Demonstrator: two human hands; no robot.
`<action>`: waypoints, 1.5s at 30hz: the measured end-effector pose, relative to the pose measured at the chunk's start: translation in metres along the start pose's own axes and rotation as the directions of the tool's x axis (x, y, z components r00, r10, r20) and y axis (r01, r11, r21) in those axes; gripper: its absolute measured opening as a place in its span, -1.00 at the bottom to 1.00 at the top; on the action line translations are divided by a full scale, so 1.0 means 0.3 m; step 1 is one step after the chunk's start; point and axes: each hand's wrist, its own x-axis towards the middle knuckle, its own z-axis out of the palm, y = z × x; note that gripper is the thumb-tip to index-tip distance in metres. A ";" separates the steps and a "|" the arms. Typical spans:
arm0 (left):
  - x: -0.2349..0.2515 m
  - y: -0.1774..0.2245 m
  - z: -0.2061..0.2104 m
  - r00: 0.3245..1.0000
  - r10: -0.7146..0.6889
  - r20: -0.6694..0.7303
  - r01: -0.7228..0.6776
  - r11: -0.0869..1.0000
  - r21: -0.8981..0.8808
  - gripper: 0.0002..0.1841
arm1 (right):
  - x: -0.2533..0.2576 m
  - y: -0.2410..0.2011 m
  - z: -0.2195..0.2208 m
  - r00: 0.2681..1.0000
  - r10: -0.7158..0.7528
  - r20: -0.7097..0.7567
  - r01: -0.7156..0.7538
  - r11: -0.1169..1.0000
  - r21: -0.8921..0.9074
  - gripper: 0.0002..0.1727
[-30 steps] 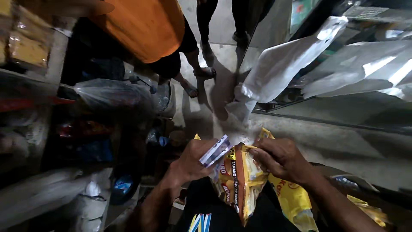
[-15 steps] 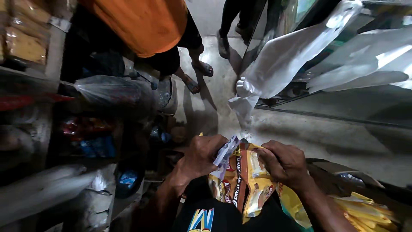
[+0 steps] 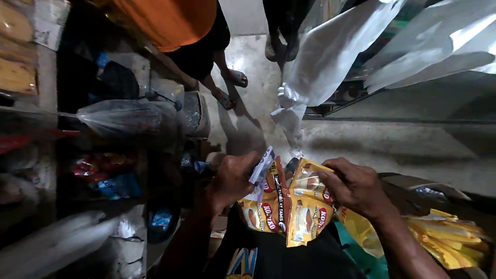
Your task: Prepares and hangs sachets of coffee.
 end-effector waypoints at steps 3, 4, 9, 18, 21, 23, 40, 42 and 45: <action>0.002 -0.004 0.016 0.999 -0.038 -0.005 0.038 0.999 0.010 -0.88 | -0.039 0.034 -0.004 0.994 0.000 -0.113 -0.006 0.999 -0.051 -0.59; 0.006 -0.009 0.023 0.999 -0.039 -0.020 0.039 0.999 0.015 -0.88 | -0.048 0.040 -0.008 0.990 0.010 -0.139 -0.018 0.998 -0.054 -0.59; 0.053 0.001 0.050 1.000 -0.020 -0.023 0.020 1.000 0.011 -0.86 | -0.061 0.054 -0.046 0.980 0.016 -0.199 -0.029 0.998 -0.062 -0.59; 0.155 0.074 0.171 1.000 0.002 0.013 -0.002 1.000 0.021 -0.86 | -0.132 0.167 -0.185 0.964 0.113 -0.239 -0.116 0.993 0.002 -0.57; 0.152 0.055 0.138 0.992 -0.114 -0.057 0.118 0.989 0.088 -0.80 | -0.192 0.260 -0.353 0.943 0.180 -0.281 -0.223 0.966 -0.132 -0.48; 0.129 0.083 0.102 0.977 -0.156 -0.145 0.174 0.977 0.122 -0.74 | -0.238 0.297 -0.435 0.932 0.193 -0.307 -0.264 0.941 -0.212 -0.48; 1.266 0.898 -0.038 0.903 0.423 0.078 -0.381 0.703 0.601 -0.80 | -0.254 0.283 -0.617 0.753 0.319 -0.576 -0.312 0.943 0.115 -0.70; 1.447 0.905 -0.047 0.965 0.221 0.140 -0.260 0.742 0.618 -0.76 | -0.291 0.286 -0.590 0.715 0.409 -0.567 -0.331 0.912 0.241 -0.69; 1.611 0.845 -0.058 0.974 0.195 0.113 -0.224 0.774 0.592 -0.68 | -0.351 0.281 -0.568 0.621 0.511 -0.595 -0.321 0.858 0.401 -0.72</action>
